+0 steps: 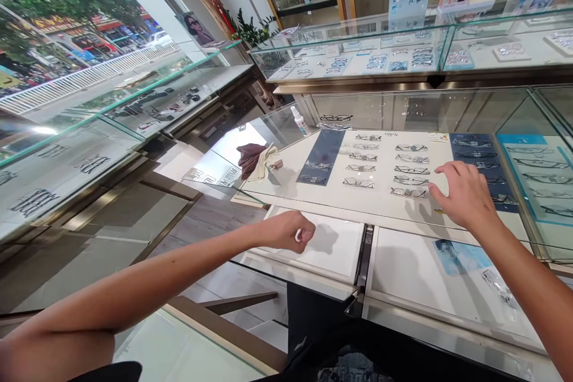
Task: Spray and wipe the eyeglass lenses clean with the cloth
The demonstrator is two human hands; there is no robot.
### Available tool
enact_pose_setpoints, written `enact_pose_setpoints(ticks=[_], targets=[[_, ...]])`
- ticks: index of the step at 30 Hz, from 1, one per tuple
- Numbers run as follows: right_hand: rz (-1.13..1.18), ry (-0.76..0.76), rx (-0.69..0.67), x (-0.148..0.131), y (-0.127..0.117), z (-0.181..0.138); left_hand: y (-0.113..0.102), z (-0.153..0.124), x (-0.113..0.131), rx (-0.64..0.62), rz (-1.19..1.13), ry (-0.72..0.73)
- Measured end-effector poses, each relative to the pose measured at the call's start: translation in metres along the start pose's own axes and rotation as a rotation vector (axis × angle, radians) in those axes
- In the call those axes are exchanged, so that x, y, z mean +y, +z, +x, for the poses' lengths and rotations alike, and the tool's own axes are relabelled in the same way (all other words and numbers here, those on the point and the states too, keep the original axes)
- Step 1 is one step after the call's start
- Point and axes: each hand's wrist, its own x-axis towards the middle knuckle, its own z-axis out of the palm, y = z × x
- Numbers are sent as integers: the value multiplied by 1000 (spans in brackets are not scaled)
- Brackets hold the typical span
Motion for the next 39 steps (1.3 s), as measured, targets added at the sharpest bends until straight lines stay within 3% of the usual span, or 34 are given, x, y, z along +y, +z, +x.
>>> enact_pose_setpoints(ticks=[4,7,12,19,24,28,34,39], targets=[[15,-26,29,0,1,1,-34,-19,45,54,-134,137],[19,-51,58,1,4,2,-73,-11,54,170,-56,170],[38,-78,95,4,9,3,-128,34,30,389,110,89],[51,-126,183,9,21,3,-176,111,-22,582,397,-171],[80,-146,210,8,25,0,-194,144,-47,621,516,-201],[104,-133,198,4,24,-3,-198,158,-59,574,594,-202],[111,-110,160,0,19,-4,-201,174,-68,465,626,-266],[118,-113,166,0,21,-3,-203,179,-68,443,643,-325]])
